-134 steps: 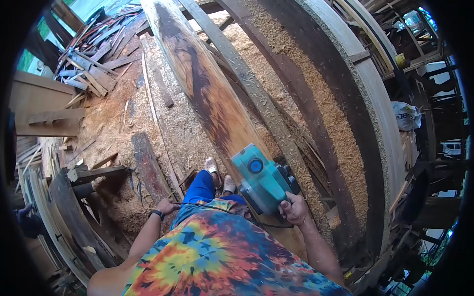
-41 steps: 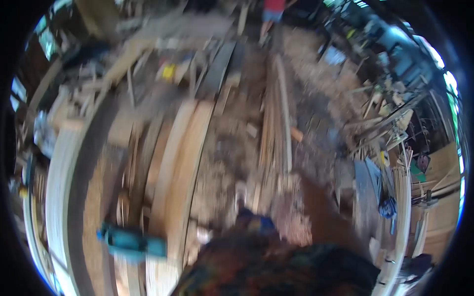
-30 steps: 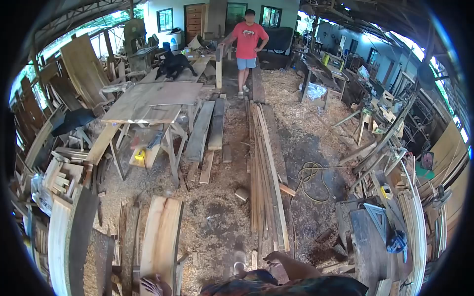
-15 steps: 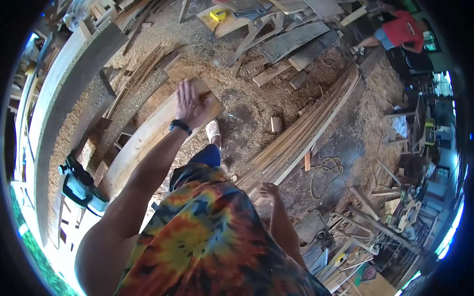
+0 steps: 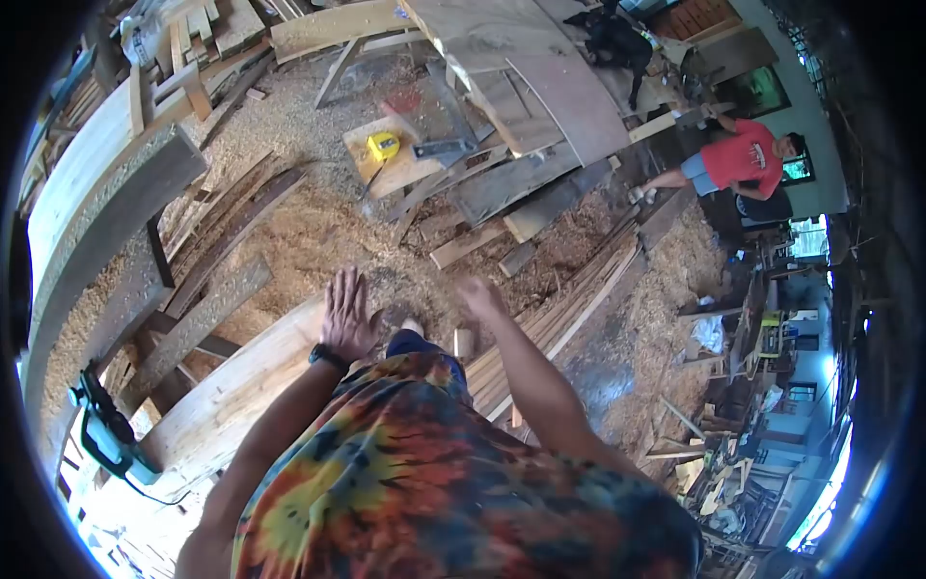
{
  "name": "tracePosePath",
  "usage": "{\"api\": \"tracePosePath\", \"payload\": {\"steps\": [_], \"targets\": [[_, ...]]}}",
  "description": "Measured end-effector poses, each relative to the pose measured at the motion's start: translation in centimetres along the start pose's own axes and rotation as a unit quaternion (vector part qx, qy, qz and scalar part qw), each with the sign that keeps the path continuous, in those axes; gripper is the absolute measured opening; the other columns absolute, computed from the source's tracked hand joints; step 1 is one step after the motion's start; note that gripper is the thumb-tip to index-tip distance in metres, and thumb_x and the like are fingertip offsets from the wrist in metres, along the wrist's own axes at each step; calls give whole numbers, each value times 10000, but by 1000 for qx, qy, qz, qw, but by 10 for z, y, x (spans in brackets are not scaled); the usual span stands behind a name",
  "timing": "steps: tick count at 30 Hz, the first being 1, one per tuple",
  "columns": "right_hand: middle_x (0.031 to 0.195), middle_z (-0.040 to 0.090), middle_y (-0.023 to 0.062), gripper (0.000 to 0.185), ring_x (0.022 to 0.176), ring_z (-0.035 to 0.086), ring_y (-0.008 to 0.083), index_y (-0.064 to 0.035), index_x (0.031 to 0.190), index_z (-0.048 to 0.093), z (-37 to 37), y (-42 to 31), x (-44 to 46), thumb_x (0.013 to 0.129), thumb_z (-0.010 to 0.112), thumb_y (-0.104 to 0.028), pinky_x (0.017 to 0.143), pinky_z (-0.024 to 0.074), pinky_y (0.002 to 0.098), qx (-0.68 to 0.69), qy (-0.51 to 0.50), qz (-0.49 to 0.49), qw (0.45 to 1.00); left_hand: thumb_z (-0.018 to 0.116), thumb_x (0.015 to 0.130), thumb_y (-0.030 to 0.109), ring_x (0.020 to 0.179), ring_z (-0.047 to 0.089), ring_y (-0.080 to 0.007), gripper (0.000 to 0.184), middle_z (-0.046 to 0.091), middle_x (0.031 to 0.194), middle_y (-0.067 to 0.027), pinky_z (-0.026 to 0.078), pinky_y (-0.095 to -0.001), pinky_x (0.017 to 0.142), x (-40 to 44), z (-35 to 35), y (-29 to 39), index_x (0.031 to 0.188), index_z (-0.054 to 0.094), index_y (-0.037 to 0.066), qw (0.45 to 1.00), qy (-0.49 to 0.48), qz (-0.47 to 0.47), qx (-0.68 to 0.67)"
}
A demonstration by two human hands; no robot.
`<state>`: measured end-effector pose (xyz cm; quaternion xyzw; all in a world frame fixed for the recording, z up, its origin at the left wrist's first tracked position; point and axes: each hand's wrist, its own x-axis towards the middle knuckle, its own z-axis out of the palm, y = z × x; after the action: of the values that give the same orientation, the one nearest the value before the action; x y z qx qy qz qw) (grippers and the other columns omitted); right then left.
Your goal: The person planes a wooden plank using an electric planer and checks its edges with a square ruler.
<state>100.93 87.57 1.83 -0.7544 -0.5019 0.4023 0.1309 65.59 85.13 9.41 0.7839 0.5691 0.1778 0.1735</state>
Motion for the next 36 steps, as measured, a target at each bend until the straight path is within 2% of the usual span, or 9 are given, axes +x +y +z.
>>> {"api": "tracePosePath", "payload": {"steps": [7,8,12,21,26,30,33,35,36], "targets": [[1325,525,256,602,1243,505,405,-52,1366,473,-61,-165,175,792,633,-135,1044,421,451,-276,153,-227,921,553,903,377,1475,142,-399,764,188,1585,-224,106,-533,1190,11,0,7,1490,270,-21,970,110,-208,59],[1328,510,259,567,1227,499,407,-47,1329,498,-59,-149,229,780,620,-119,1028,417,461,-291,195,-384,854,553,905,370,1476,137,-400,765,189,1584,-225,101,-533,1190,15,-1,8,1494,261,-22,959,136,-243,45],[883,692,178,170,877,636,397,-95,928,711,-73,-210,282,786,685,-184,825,486,495,-269,16,-512,815,523,934,400,1480,99,-402,778,155,1586,-241,57,-502,1202,17,-7,11,1492,227,-55,875,236,-421,23],[1053,634,172,411,1049,594,381,-63,1024,626,-93,-238,264,728,747,-323,903,457,502,-456,18,-448,769,357,950,615,1501,65,-344,829,81,1628,-144,34,-464,1209,-67,26,3,1546,190,64,744,168,-626,161],[1030,681,200,411,988,647,372,-24,1047,621,-117,-266,264,684,699,-202,876,494,446,-392,-90,-407,820,274,950,659,1498,56,-359,871,63,1622,-179,33,-466,1207,-134,-23,-10,1552,126,48,574,165,-795,109],[1035,689,177,491,938,670,274,-3,1136,600,-127,-288,255,679,709,-146,854,508,377,-239,-186,-444,843,232,959,660,1498,23,-363,891,38,1617,-205,-2,-441,1207,-112,7,-9,1543,86,3,618,145,-766,103],[990,654,102,471,888,637,196,33,1191,563,-131,-315,189,749,692,-69,851,504,338,-58,-286,-487,823,506,914,546,1470,141,-403,855,183,1571,-259,131,-484,1195,-30,-9,67,1480,247,-41,767,161,-621,24],[987,621,58,437,896,616,168,36,1197,556,-117,-320,151,779,674,-17,849,505,325,83,-357,-501,784,596,891,573,1310,426,-407,742,474,1382,-266,283,-479,1134,-18,50,71,1373,473,23,907,223,-356,36],[990,607,41,427,905,606,155,33,1199,554,-114,-322,123,787,666,8,850,505,318,101,-380,-496,774,595,917,540,1079,608,-338,579,641,1191,-155,444,-441,992,1,3,102,1195,624,33,846,157,-356,-364]]}}
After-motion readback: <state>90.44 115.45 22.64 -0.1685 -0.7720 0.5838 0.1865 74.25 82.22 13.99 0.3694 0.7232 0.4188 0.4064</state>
